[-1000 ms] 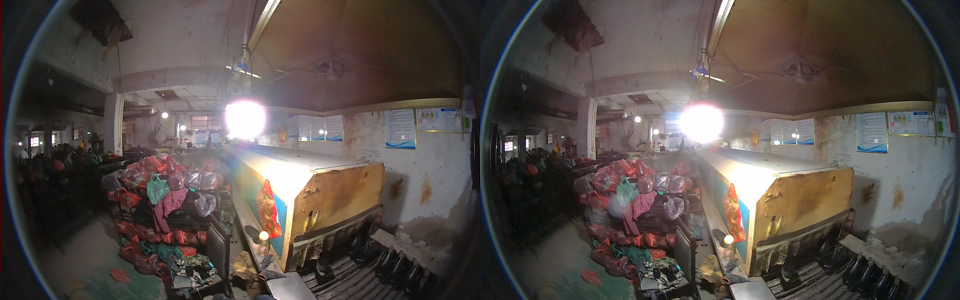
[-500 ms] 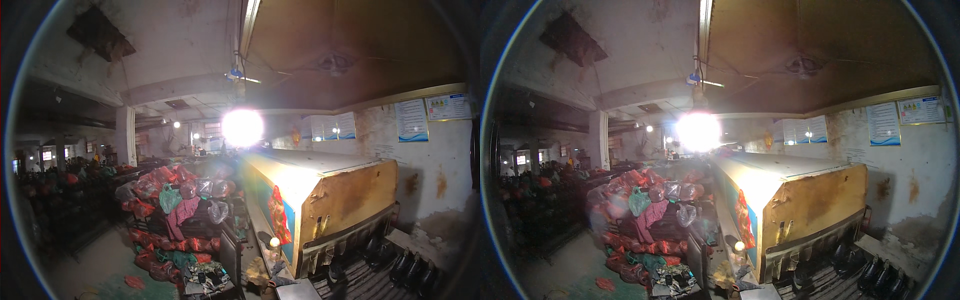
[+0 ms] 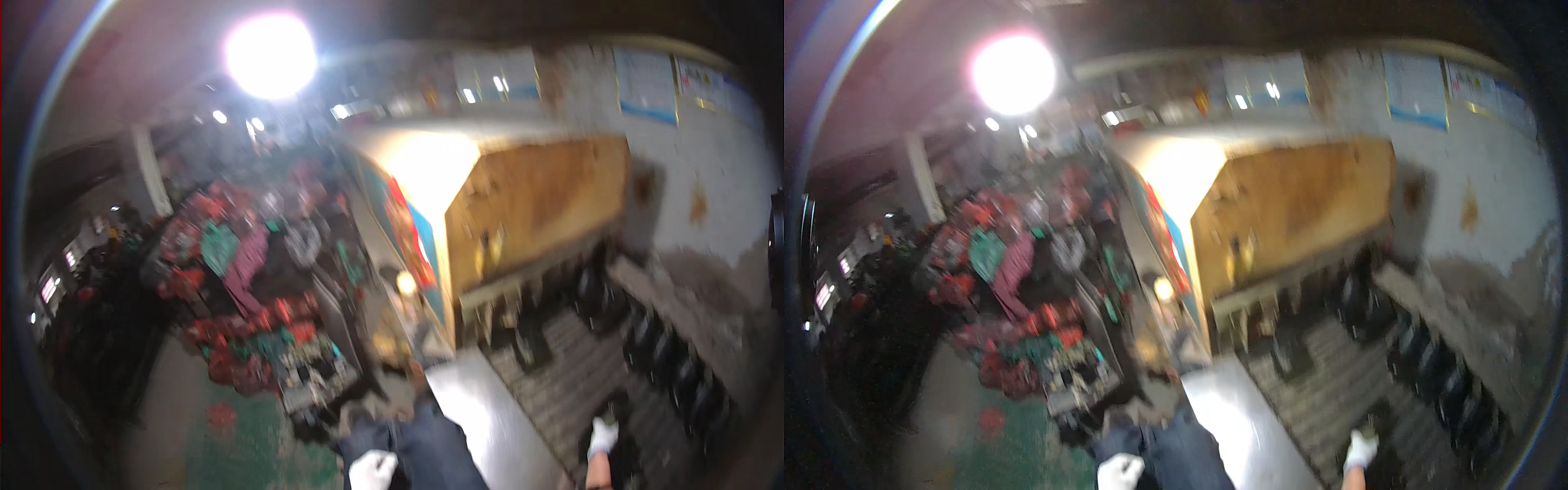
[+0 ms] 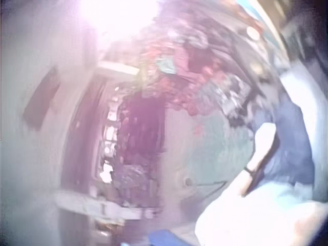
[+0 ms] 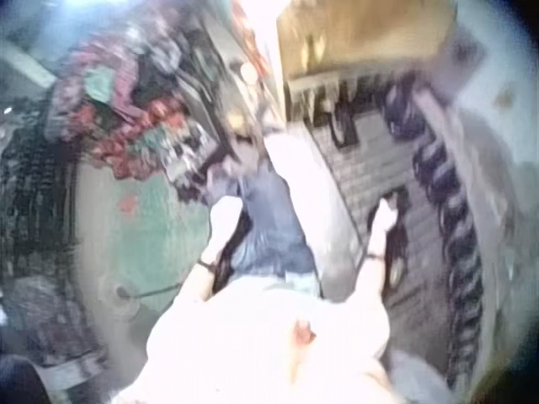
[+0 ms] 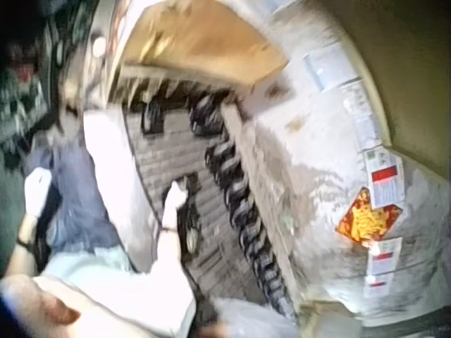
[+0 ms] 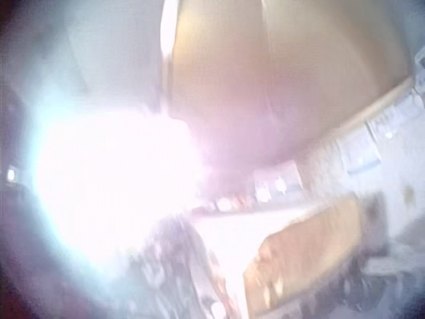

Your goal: The recorder is seen cleaning and inspecting a pair of black shoes at a shoe manufacturing facility.

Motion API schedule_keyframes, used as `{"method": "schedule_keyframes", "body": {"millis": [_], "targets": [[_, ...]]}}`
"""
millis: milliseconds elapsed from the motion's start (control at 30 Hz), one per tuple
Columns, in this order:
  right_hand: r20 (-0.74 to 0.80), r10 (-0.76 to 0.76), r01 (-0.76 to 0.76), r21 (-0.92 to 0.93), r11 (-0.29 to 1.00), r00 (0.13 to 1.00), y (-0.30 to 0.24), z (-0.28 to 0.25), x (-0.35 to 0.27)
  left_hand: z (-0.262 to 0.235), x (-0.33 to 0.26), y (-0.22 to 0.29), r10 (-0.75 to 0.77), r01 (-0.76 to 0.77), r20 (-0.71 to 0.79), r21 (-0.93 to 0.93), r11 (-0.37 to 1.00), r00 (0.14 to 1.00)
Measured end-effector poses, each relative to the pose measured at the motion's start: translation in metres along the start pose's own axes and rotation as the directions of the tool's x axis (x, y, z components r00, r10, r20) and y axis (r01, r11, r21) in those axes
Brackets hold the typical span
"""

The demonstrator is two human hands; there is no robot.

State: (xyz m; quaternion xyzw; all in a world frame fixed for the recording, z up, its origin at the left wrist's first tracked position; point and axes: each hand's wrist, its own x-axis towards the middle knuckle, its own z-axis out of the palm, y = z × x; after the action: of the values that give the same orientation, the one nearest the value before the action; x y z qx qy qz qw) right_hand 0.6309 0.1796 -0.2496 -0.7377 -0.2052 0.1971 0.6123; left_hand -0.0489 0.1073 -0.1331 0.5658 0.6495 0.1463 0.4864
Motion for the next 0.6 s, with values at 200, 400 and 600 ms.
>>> {"method": "schedule_keyframes", "body": {"millis": [200, 400, 600], "targets": [[-0.293, -0.006, -0.155, -0.523, 0.838, 0.956, -0.055, 0.025, -0.038, 0.006, -0.020, 0.078, 0.232, -0.267, -0.665, 0.050, 0.962, 0.710], [-0.148, 0.058, -0.083, -0.164, 0.983, 0.987, -0.043, 0.008, -0.023, -0.009, -0.028, 0.095, 0.202, -0.228, -0.609, 0.035, 0.973, 0.767], [0.167, -0.055, 0.119, -0.404, 0.907, 0.984, -0.095, 0.008, 0.000, -0.005, -0.035, 0.089, 0.200, -0.185, -0.586, 0.086, 0.979, 0.786]]}}
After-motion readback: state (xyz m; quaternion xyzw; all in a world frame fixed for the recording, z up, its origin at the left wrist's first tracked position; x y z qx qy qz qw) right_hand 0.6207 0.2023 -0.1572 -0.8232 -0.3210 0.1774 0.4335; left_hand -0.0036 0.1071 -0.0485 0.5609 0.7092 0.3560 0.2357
